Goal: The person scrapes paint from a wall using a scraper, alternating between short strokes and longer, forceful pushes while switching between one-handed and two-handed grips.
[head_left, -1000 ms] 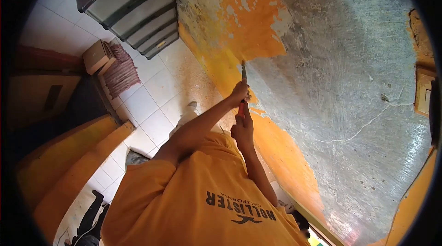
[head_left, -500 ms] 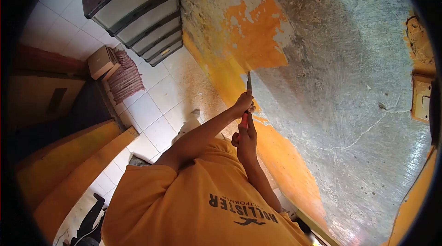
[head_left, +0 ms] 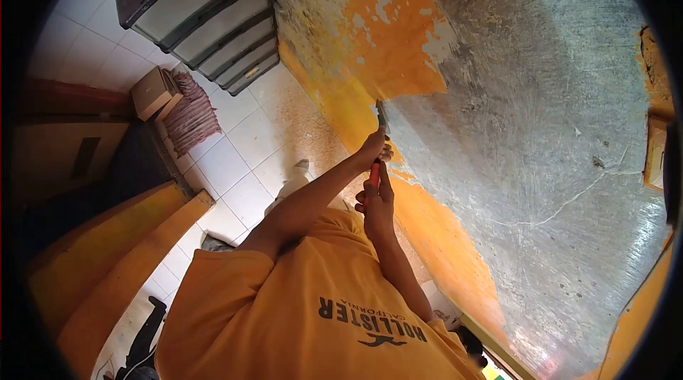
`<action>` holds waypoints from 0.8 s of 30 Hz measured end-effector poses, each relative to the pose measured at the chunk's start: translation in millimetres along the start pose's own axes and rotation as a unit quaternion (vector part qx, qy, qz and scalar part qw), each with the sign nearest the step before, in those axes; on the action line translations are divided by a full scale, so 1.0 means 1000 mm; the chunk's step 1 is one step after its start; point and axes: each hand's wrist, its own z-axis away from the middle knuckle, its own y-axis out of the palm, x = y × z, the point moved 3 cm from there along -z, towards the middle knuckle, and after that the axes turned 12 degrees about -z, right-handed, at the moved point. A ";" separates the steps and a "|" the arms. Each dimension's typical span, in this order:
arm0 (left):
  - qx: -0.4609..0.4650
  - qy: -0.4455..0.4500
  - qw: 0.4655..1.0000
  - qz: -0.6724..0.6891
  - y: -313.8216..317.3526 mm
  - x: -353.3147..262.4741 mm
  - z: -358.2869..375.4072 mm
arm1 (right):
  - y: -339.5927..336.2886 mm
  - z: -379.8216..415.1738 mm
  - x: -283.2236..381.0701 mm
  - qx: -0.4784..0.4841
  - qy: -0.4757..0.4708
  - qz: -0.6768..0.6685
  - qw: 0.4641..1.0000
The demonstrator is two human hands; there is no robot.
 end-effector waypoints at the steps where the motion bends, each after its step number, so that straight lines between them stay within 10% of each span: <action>1: 0.012 -0.004 1.000 0.014 0.001 0.001 0.002 | 0.003 0.004 0.003 -0.002 0.001 -0.005 1.000; 24: 0.017 -0.009 1.000 0.011 0.010 -0.009 0.008 | 0.016 0.012 0.027 0.027 0.000 -0.093 0.995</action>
